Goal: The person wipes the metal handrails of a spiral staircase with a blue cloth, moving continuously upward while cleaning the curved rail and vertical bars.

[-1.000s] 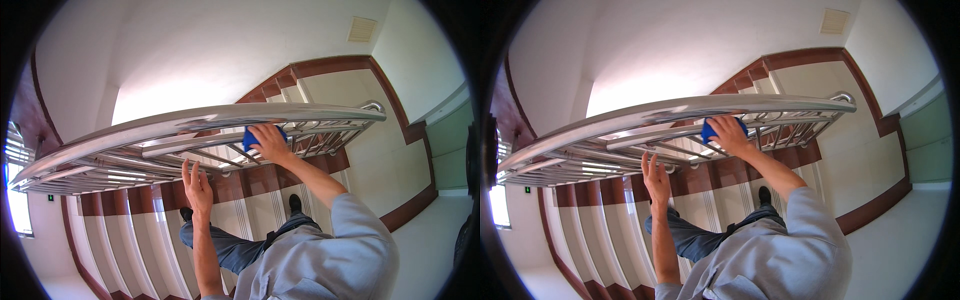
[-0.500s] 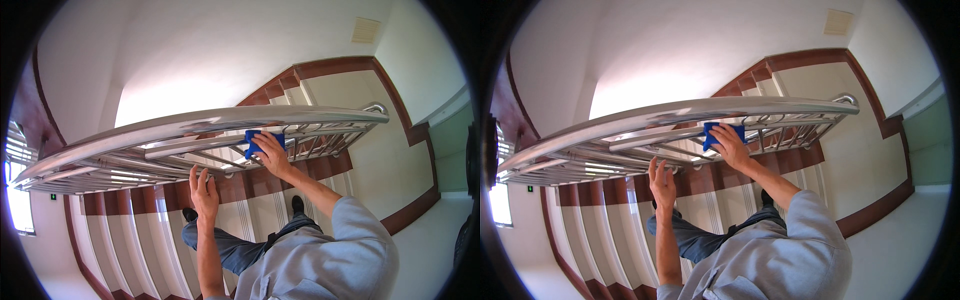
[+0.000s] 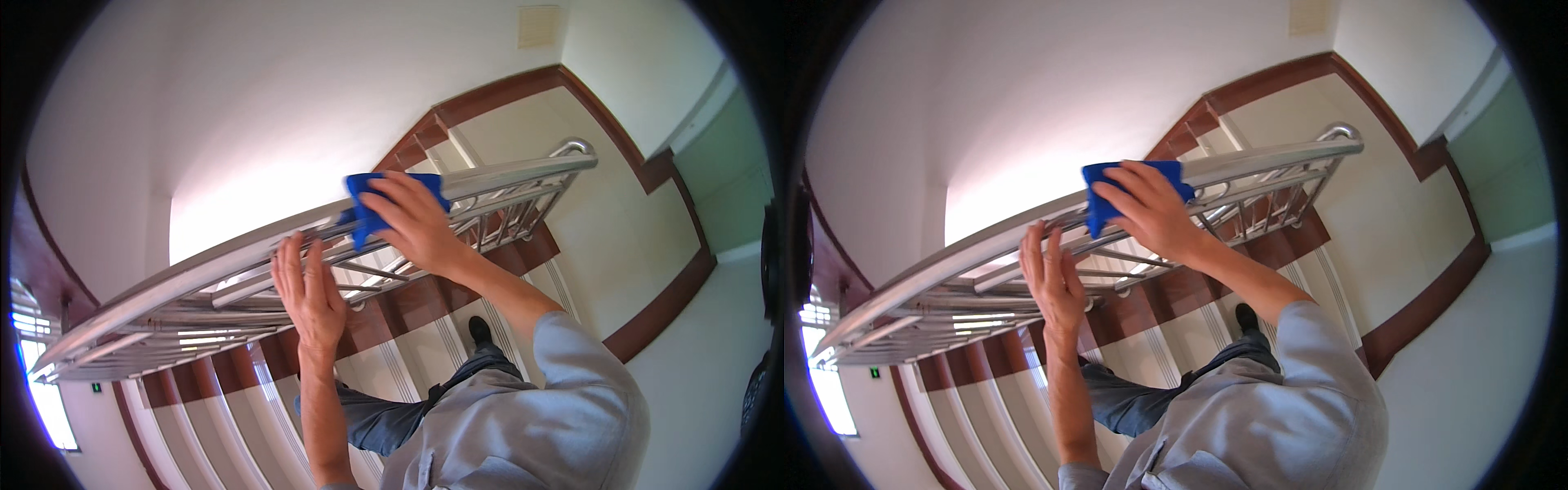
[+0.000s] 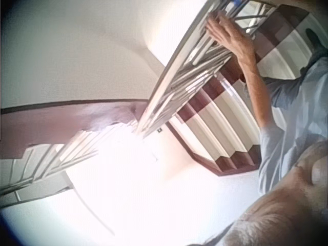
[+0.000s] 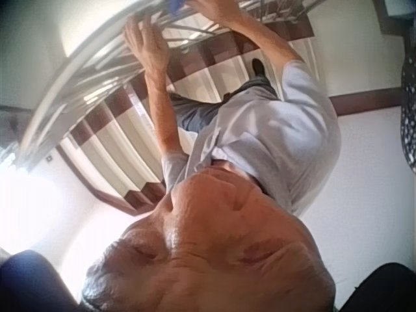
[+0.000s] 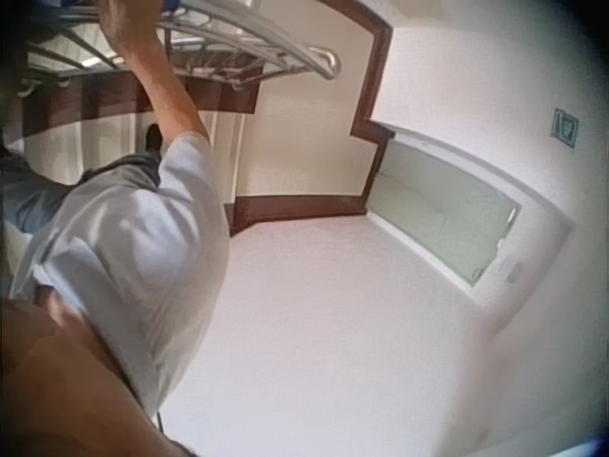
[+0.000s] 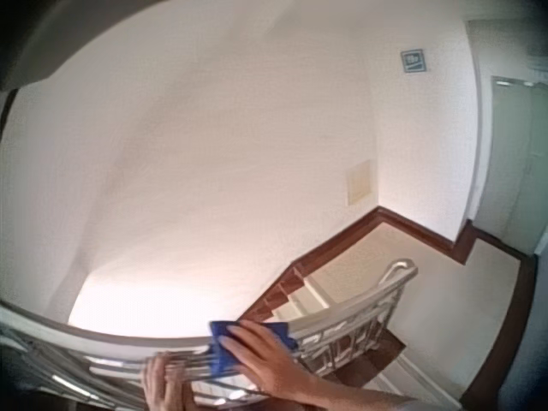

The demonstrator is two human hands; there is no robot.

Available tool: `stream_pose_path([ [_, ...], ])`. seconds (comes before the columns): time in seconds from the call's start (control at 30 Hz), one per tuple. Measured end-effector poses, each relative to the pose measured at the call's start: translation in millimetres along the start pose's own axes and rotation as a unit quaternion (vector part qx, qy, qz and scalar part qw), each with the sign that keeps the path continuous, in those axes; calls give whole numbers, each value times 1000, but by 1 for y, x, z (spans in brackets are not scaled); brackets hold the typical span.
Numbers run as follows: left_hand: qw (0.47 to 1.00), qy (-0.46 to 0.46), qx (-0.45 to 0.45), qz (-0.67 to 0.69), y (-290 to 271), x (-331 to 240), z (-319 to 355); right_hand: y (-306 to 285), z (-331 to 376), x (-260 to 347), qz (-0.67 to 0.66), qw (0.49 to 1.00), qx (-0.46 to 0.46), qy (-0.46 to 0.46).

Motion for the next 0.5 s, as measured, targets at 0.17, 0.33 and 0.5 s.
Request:
stream_pose_path([
  [0.17, 993, -48, 73, -73, 18, -2, -32, 39, -20, -18, 56, 998, 39, -15],
  [0.33, 984, -41, 129, -112, 39, -9, -40, 33, -5, -36, 33, 999, 18, -34],
  [0.5, 975, -33, 163, -149, 48, -16, -43, 0, 25, -75, 86, 995, 42, 13],
])
Point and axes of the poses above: each hand's wrist, its own z-axis away from the middle knuckle, its own y-axis out of the palm, x = y × z, the point moved 2 cm from there along -z, towards the middle knuckle, and after that the axes turned 2 degrees about -z, right-handed, at the moved point
